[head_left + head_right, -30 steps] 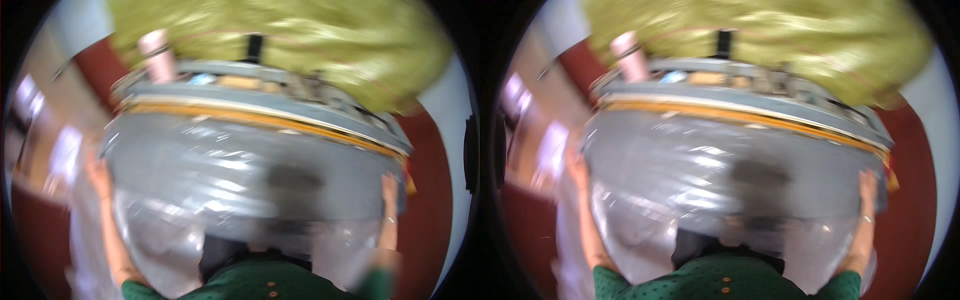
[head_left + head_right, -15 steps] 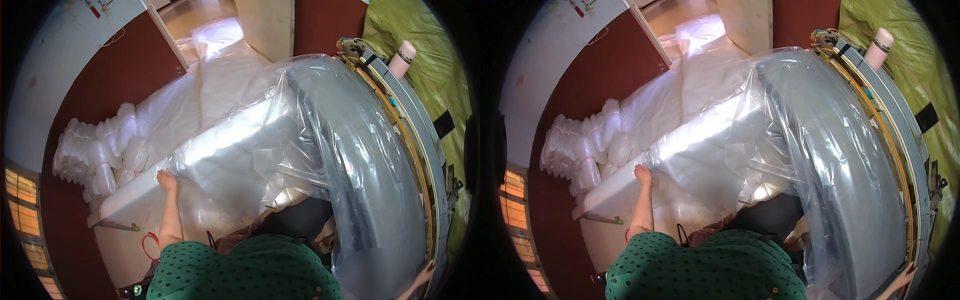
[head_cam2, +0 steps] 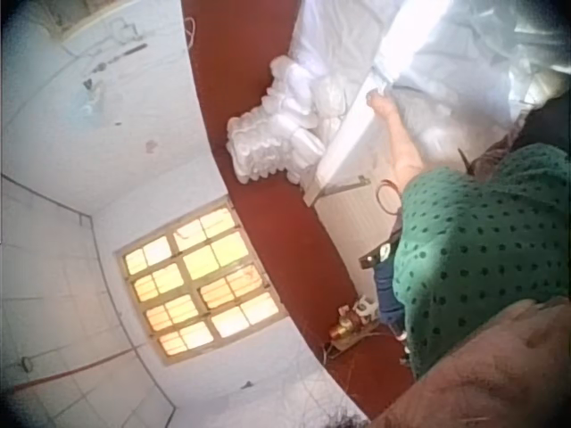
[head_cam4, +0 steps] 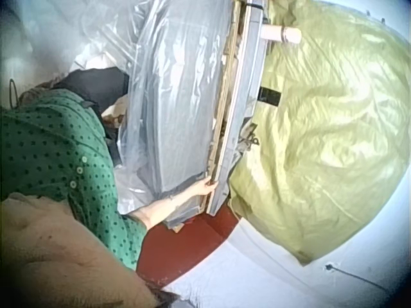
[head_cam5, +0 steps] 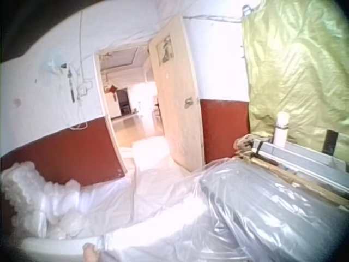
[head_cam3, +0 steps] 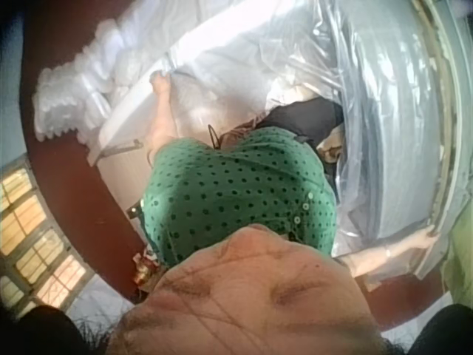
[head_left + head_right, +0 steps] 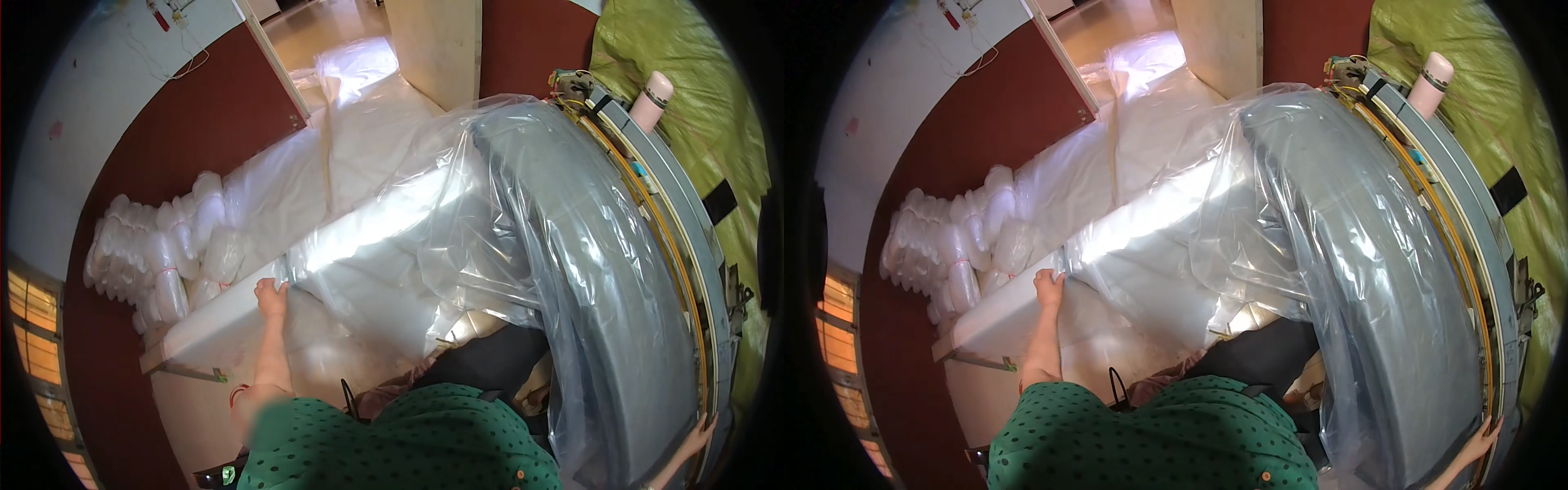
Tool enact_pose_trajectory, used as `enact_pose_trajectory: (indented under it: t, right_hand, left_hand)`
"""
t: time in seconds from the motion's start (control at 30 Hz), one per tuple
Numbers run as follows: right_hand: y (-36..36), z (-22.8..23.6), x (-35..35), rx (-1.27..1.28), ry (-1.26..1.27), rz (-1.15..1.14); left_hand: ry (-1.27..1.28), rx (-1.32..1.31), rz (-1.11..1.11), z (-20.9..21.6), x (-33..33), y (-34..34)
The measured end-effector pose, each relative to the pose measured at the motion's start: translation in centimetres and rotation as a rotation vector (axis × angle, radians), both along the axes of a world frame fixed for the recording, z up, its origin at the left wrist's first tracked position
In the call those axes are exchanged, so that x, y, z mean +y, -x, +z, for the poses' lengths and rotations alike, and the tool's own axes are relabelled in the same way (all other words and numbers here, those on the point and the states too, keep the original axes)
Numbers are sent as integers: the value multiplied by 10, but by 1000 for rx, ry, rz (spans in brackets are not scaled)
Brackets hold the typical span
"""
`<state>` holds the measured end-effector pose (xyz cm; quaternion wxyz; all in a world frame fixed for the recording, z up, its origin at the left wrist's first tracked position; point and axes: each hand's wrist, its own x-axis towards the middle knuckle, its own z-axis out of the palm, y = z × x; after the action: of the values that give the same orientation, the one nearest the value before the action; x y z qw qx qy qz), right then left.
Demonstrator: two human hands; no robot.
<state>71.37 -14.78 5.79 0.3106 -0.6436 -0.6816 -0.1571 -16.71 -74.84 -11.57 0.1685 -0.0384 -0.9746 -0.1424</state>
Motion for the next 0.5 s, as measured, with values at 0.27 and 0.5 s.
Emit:
enact_pose_trajectory:
  t: [0.27,0.5]
  right_hand:
    - [36,15,-12,1,3,103]
    - [50,-20,18,130,89,224]
  left_hand:
    - [-515,-85,-33,-34,-102,49]
    - [-1214,358,335,40,-198,94]
